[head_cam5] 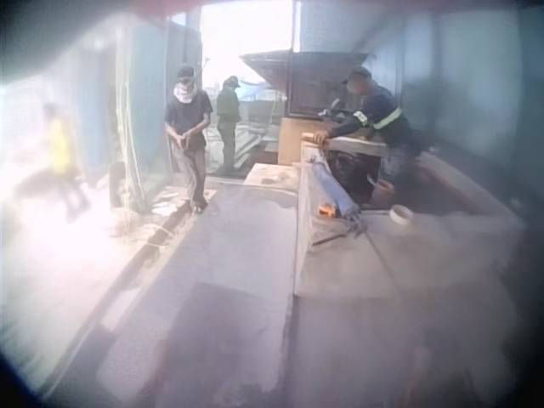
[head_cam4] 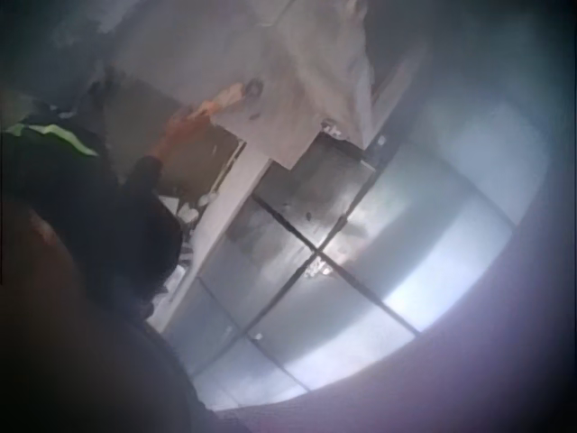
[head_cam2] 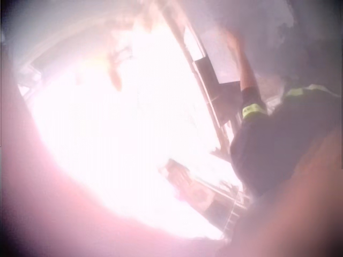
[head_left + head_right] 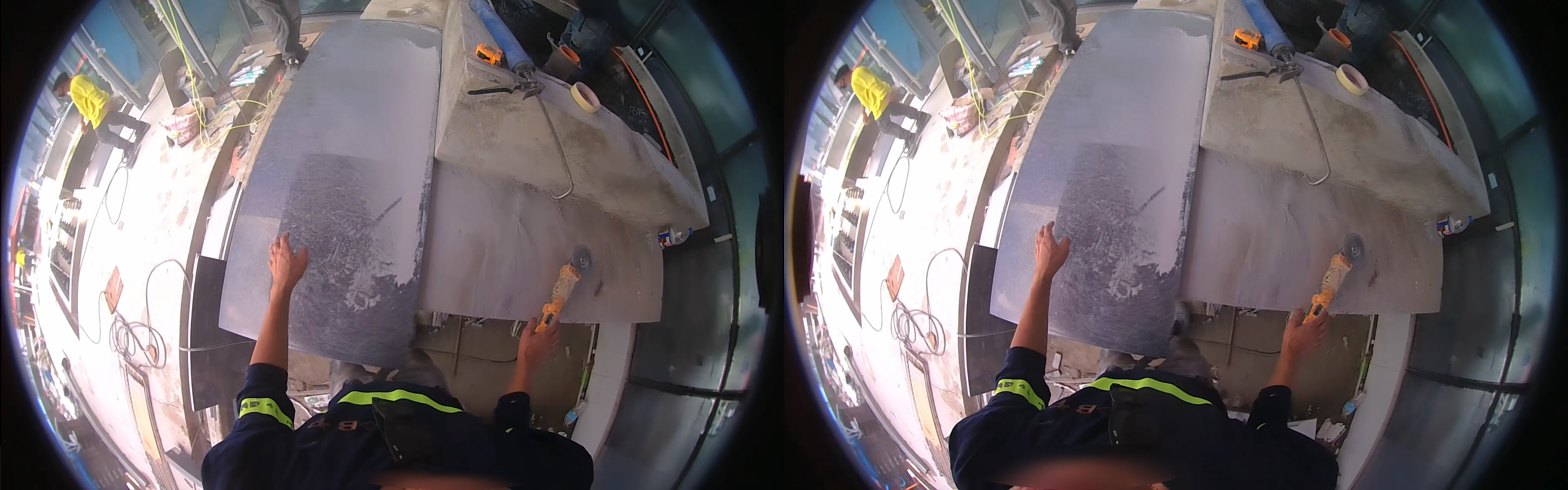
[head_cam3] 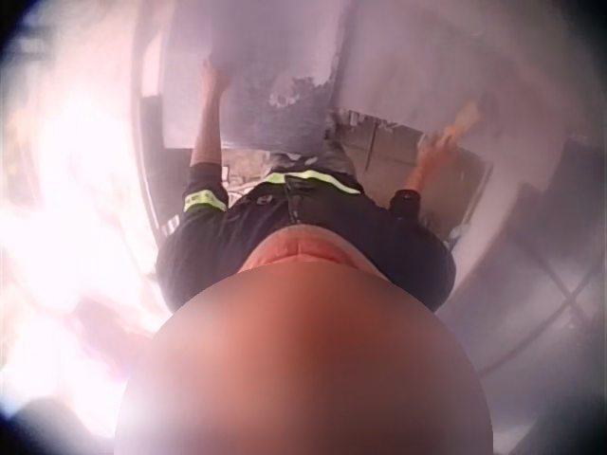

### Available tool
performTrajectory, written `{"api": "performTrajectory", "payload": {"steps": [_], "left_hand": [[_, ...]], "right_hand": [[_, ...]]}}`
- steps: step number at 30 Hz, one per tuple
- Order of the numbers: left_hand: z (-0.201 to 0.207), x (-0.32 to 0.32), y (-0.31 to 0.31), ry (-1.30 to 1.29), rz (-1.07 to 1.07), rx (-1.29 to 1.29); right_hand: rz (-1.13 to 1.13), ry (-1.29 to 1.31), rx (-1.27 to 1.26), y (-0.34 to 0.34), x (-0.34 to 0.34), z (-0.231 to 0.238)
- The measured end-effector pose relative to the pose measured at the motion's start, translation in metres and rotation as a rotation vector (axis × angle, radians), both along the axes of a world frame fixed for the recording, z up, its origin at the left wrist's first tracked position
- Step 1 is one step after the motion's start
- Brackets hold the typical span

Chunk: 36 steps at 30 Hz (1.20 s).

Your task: The person uses an angle grinder to cut a large stone slab, then lifts and positions it onto a workbench. Another worker applies adhesive to the slab while the person holds it in place.

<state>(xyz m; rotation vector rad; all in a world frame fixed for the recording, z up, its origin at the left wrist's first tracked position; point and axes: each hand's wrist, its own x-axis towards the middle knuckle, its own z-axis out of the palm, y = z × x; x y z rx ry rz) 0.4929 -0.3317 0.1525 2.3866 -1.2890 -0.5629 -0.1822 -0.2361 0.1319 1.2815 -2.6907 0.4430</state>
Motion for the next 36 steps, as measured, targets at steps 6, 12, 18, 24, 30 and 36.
{"api": "performTrajectory", "payload": {"steps": [6,12,18,24,30,36], "left_hand": [[-0.056,-0.063,0.084,-0.21,-0.281,-0.039],[-0.045,0.001,0.129,-0.195,-0.782,-0.092],[-0.018,0.217,0.112,-0.257,0.184,0.219],[-0.047,0.238,0.143,-0.056,0.3,0.012],[-0.06,0.202,0.163,-0.159,0.314,0.007],[-0.057,0.206,0.165,-0.19,0.312,-0.04]], "right_hand": [[0.309,-0.635,0.01,0.039,0.166,-0.034],[0.241,-0.846,0.235,0.075,0.291,-0.056],[0.317,-0.425,-0.1,0.022,0.287,0.026],[0.36,-0.635,-0.863,-0.122,0.345,0.256],[1.211,-0.158,-1.36,-0.192,0.564,0.442],[2.201,-0.079,-0.246,-0.101,0.753,0.352]]}}
